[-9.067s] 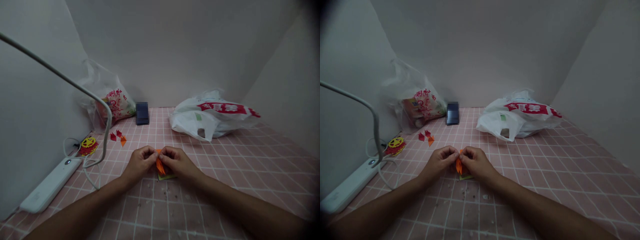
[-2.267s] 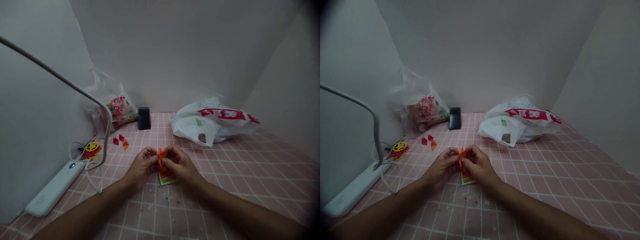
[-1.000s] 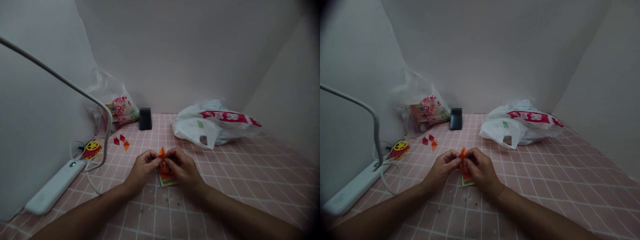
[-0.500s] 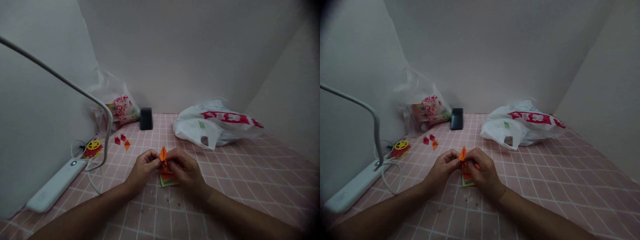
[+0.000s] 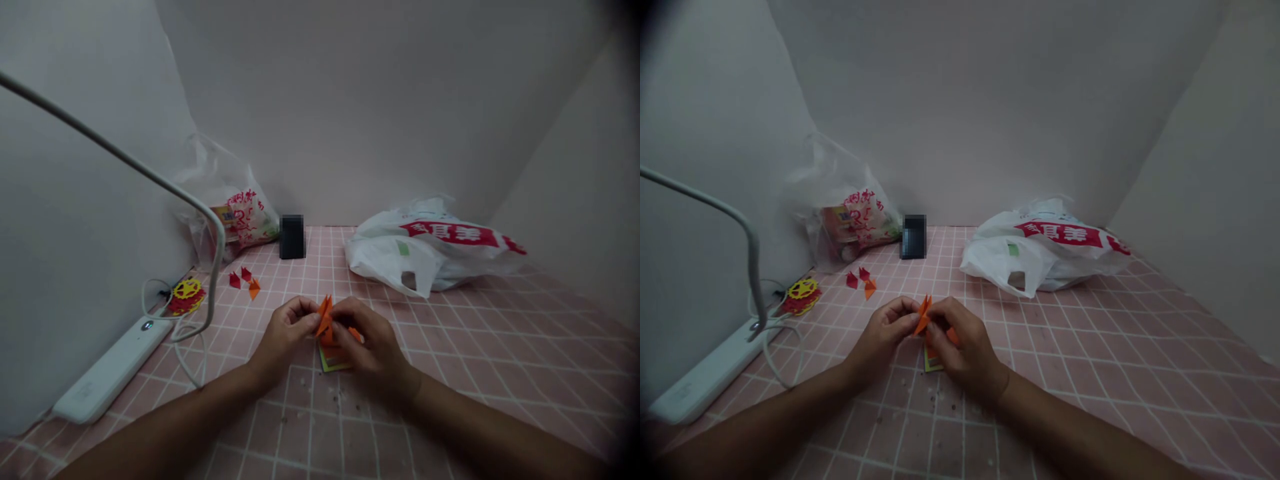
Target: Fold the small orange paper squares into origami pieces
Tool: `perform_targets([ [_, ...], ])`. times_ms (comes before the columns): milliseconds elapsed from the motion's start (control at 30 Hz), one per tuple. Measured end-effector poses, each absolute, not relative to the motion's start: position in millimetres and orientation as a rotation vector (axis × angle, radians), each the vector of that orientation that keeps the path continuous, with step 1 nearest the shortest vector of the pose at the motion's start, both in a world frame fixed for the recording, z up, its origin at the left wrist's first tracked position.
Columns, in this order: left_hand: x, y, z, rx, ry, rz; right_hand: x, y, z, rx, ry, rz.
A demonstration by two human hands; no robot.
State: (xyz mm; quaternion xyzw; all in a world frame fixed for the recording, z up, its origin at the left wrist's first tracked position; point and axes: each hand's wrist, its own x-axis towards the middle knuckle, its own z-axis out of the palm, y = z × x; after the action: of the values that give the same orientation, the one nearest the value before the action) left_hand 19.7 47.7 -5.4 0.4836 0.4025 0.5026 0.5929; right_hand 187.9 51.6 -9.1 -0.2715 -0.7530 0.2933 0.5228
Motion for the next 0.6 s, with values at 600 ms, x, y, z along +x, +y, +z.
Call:
perform_targets([
  [600,24,47,0,1.242,1.005,1.077,186,61,-14,-0.932,-1.490,1.044],
])
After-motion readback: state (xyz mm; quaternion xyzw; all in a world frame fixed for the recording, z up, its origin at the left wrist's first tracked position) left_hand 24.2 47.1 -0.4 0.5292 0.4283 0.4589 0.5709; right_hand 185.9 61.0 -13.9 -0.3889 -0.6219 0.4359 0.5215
